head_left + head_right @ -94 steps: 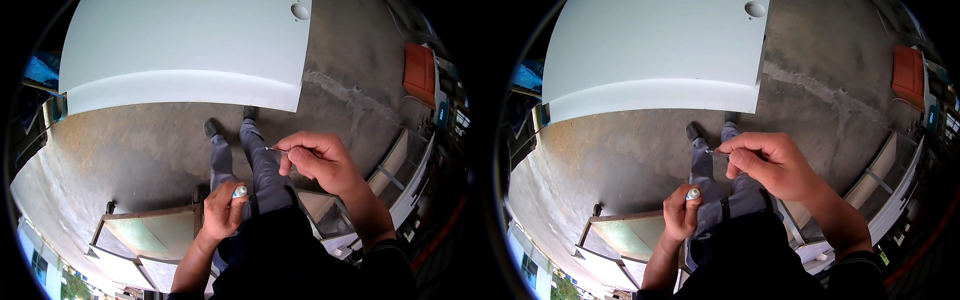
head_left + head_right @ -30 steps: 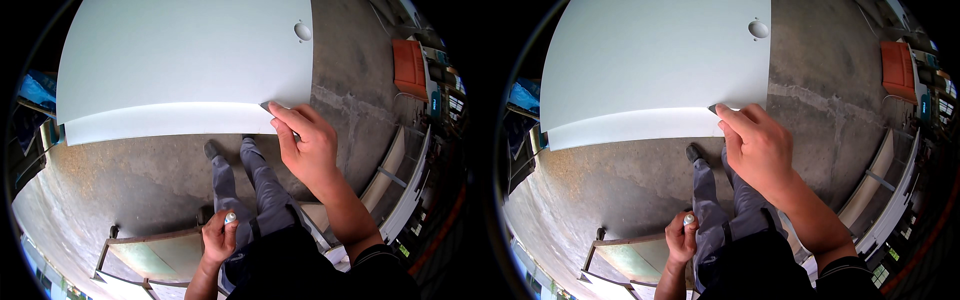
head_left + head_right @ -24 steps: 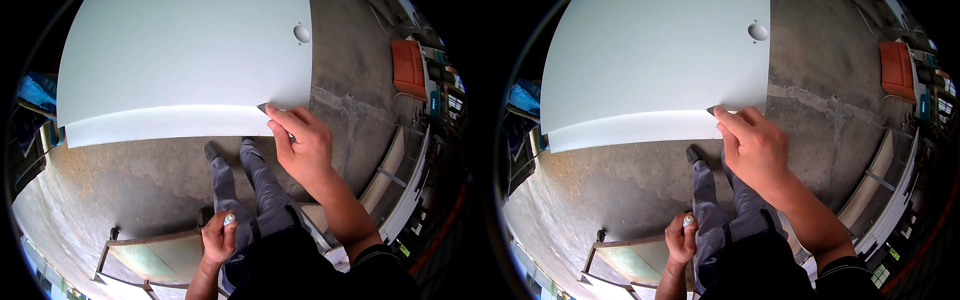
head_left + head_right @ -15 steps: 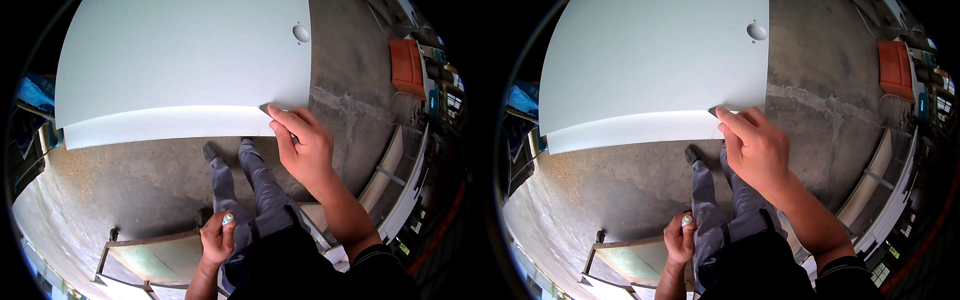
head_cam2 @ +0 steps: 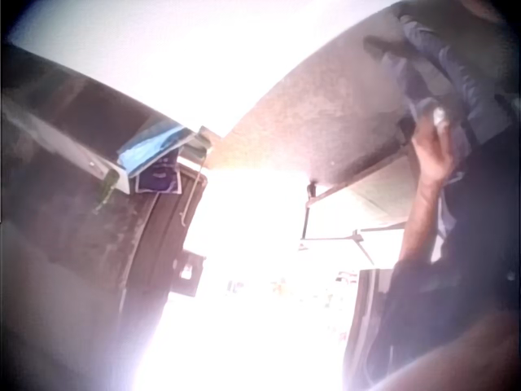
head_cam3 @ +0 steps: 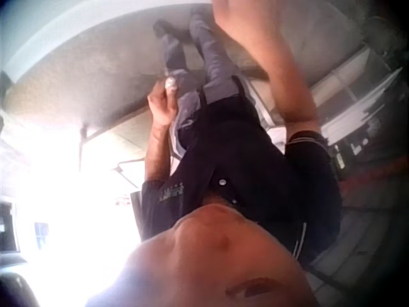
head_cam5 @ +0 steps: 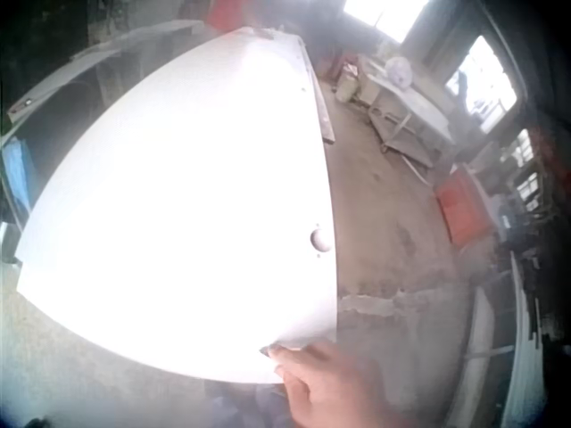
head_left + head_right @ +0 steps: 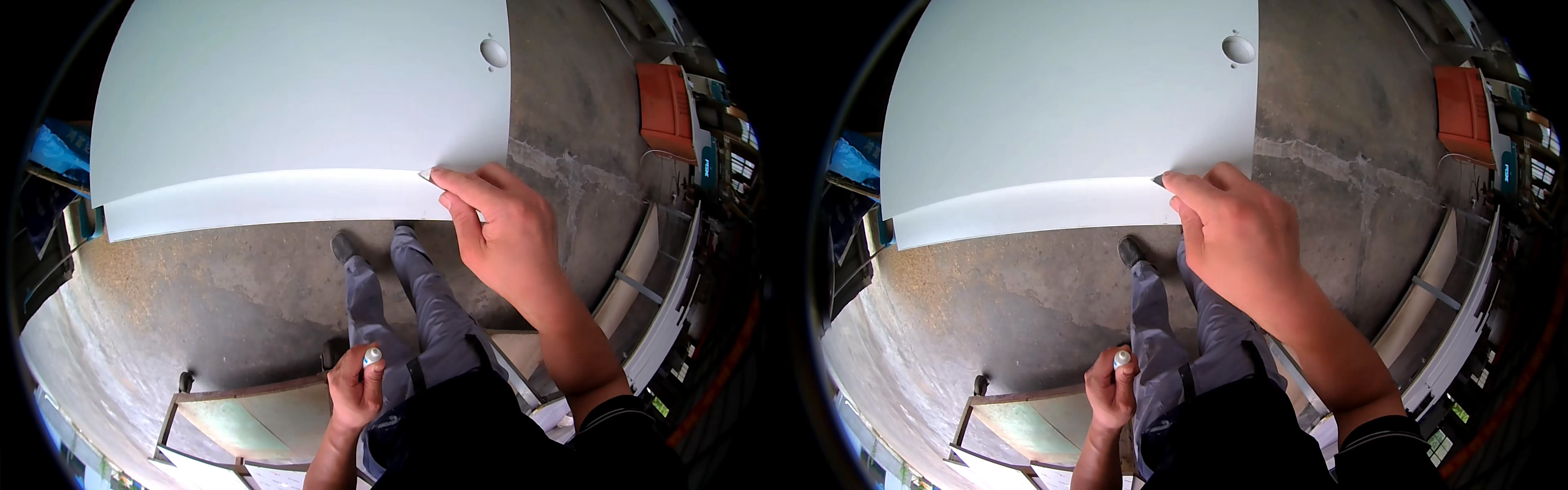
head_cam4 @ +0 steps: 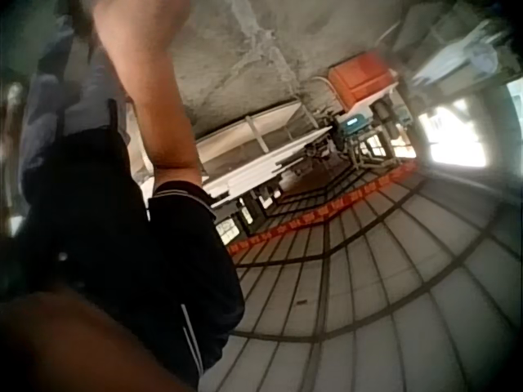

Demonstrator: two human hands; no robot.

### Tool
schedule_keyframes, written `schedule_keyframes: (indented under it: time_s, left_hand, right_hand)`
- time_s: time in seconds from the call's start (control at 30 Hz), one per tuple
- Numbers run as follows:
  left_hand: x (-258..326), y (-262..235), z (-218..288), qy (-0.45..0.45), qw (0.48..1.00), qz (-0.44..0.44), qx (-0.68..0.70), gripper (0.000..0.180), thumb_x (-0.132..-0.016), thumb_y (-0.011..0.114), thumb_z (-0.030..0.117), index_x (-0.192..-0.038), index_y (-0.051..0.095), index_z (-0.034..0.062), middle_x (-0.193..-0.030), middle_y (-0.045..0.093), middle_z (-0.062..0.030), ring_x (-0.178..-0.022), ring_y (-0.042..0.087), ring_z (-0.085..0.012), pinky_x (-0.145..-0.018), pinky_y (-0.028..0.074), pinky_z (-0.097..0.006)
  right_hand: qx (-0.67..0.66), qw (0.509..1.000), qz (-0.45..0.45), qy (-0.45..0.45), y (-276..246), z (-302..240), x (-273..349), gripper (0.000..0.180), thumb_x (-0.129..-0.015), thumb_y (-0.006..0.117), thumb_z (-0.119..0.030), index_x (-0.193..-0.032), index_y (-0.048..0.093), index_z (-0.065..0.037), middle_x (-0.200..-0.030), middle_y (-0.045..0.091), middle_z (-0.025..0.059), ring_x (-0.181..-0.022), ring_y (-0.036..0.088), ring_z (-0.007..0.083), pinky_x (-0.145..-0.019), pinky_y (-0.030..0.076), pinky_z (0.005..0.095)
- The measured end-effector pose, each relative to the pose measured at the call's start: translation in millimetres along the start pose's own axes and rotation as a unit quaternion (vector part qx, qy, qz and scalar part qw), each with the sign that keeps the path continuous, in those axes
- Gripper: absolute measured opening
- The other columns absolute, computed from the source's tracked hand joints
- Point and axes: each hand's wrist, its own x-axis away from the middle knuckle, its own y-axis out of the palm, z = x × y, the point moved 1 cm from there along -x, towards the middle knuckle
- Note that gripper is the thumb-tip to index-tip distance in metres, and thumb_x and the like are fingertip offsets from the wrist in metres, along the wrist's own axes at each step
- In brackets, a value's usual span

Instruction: The person wipes a large white furniture panel using a cloth and liquid from a bottle, flips the panel over with assistance, uses a scraper on the edges, and continues wiping the surface.

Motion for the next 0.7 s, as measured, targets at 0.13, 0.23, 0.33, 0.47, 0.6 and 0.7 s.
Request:
schedule_keyframes:
  time_s: [0.13, 0.23, 0.33, 0.47, 0.6, 0.7]
  left_hand:
    - [3.7, 5.8, -0.2, -0.010, 1.000, 0.000, 0.013, 0.016, -0.090, 0.058, 0.013, -0.095, 0.059, -0.0020, -0.075, 0.060, -0.0129, -0.064, 0.058, -0.0225, -0.062, 0.046, -0.029]
    - [4.2, 6.4, -1.1, -0.009, 1.000, -0.002, 0.010, 0.017, -0.089, 0.058, 0.014, -0.095, 0.059, -0.0021, -0.075, 0.060, -0.0129, -0.064, 0.058, -0.0224, -0.062, 0.046, -0.029]
    - [5.2, 6.4, -3.0, -0.014, 1.000, -0.005, 0.006, 0.017, -0.089, 0.059, 0.014, -0.095, 0.059, -0.0023, -0.075, 0.060, -0.0126, -0.063, 0.058, -0.0223, -0.061, 0.046, -0.029]
    - [5.2, 5.3, -1.2, -0.022, 1.000, -0.004, -0.002, 0.017, -0.089, 0.059, 0.014, -0.094, 0.059, -0.0023, -0.072, 0.058, -0.0113, -0.061, 0.056, -0.0210, -0.059, 0.045, -0.028]
    - [5.8, 3.9, -4.6, -0.016, 1.000, -0.006, -0.006, 0.017, -0.089, 0.059, 0.014, -0.093, 0.059, -0.0019, -0.070, 0.056, -0.0098, -0.059, 0.053, -0.0195, -0.057, 0.043, -0.027]
    - [6.2, 2.7, -4.9, -0.012, 1.000, -0.005, -0.006, 0.016, -0.089, 0.060, 0.014, -0.092, 0.059, -0.0018, -0.069, 0.055, -0.0094, -0.059, 0.053, -0.0194, -0.057, 0.043, -0.027]
  right_hand:
    - [0.011, 0.998, -0.067, -0.006, -13.4, 1.9, 20.0, 0.016, -0.080, 0.064, -0.008, -0.096, 0.067, -0.010, -0.070, 0.059, 0.0059, -0.057, 0.058, 0.0222, -0.049, 0.043, 0.0327]
    - [-0.037, 0.999, -0.024, 0.016, -5.8, 9.0, 40.3, 0.019, -0.080, 0.065, -0.007, -0.098, 0.067, -0.010, -0.069, 0.058, 0.0053, -0.056, 0.056, 0.0210, -0.048, 0.042, 0.0314]
    - [-0.087, 0.996, 0.030, 0.018, 10.2, 17.3, 54.5, 0.023, -0.079, 0.067, -0.005, -0.101, 0.067, -0.010, -0.070, 0.058, 0.0047, -0.056, 0.056, 0.0194, -0.049, 0.043, 0.0294]
    - [-0.112, 0.991, 0.069, 0.010, 26.5, 23.9, 62.0, 0.028, -0.078, 0.068, -0.003, -0.105, 0.067, -0.011, -0.073, 0.059, 0.0044, -0.058, 0.056, 0.0172, -0.050, 0.044, 0.0270]
    - [-0.124, 0.990, 0.073, -0.003, 32.7, 23.8, 61.7, 0.029, -0.080, 0.066, 0.001, -0.108, 0.066, -0.007, -0.078, 0.062, 0.0072, -0.061, 0.056, 0.0151, -0.052, 0.044, 0.0250]
    - [-0.125, 0.987, 0.096, -0.009, 39.4, 23.2, 61.1, 0.030, -0.078, 0.067, -0.002, -0.107, 0.066, -0.012, -0.073, 0.059, 0.0037, -0.058, 0.056, 0.0167, -0.050, 0.044, 0.0271]
